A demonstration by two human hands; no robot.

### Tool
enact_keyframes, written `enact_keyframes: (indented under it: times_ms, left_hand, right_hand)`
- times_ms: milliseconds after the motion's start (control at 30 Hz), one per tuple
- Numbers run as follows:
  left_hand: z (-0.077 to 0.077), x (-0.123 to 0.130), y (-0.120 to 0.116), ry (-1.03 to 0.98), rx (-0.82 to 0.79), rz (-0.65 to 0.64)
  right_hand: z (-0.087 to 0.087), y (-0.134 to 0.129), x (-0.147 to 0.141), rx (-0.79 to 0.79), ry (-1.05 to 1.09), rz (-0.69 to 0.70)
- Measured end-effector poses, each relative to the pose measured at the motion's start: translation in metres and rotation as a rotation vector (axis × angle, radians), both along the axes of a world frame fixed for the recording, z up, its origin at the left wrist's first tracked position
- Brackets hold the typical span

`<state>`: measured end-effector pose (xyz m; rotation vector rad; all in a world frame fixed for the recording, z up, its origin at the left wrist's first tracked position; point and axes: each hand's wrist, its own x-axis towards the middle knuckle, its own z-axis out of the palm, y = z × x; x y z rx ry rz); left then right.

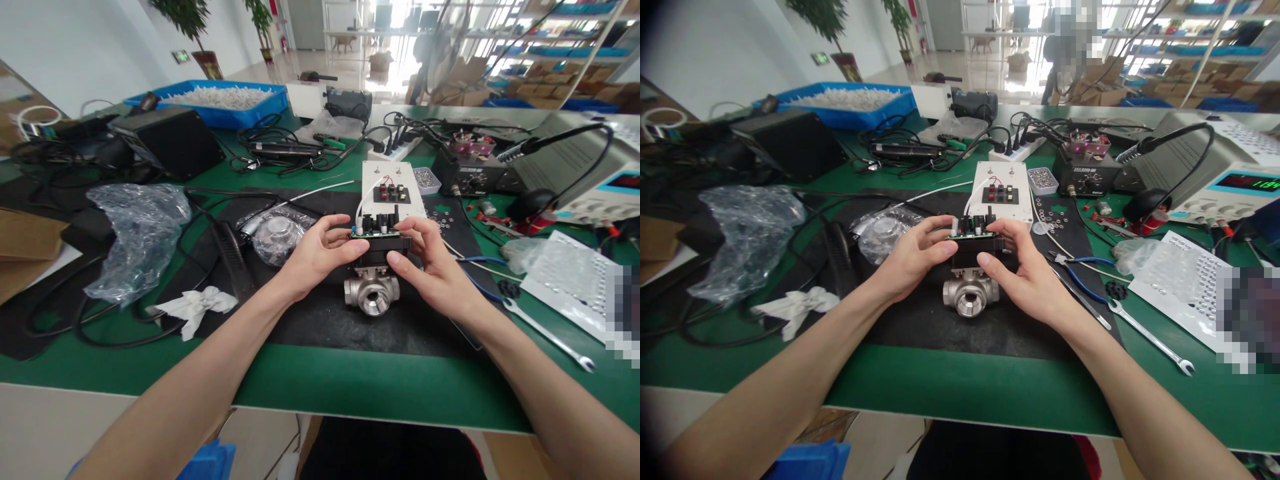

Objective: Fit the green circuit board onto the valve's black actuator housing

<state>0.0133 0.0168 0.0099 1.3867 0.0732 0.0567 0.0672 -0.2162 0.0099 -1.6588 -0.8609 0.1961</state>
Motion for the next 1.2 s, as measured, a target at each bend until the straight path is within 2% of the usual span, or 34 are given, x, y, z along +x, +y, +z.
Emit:
enact_keyframes:
  times_ms: [233, 633, 767, 833, 967, 1067, 1133, 1200]
  left_hand:
    - [0.001, 0.000, -0.001, 0.000, 0.002, -0.001]
    - [0.003, -0.001, -0.003, 0.001, 0.018, -0.006]
    - [0.006, -0.004, 0.000, -0.037, 0.105, -0.022]
    - [0.011, 0.000, 0.005, -0.099, 0.183, 0.045]
    - [0.035, 0.033, 0.017, -0.255, 0.431, 0.232]
    - [0.054, 0.078, 0.018, -0.394, 0.752, 0.227]
    - [0.059, 0.111, 0.014, -0.442, 0.911, 0.237]
    - [0.057, 0.140, 0.008, -0.412, 1.047, 0.253]
  right_hand:
    - [-0.001, -0.001, 0.000, 0.020, 0.027, 0.029]
    - [-0.006, 0.000, 0.000, 0.079, 0.066, -0.001]
    - [-0.007, 0.001, -0.002, 0.123, 0.091, 0.002]
    - [-0.008, 0.001, -0.003, 0.129, 0.099, -0.008]
    - [-0.010, 0.003, -0.004, 0.119, 0.085, -0.031]
    - [-0.010, 0.003, -0.005, 0.109, 0.052, -0.053]
    - [-0.010, 0.003, -0.006, 0.114, 0.053, -0.056]
    - [-0.011, 0.002, -0.008, 0.124, 0.064, -0.066]
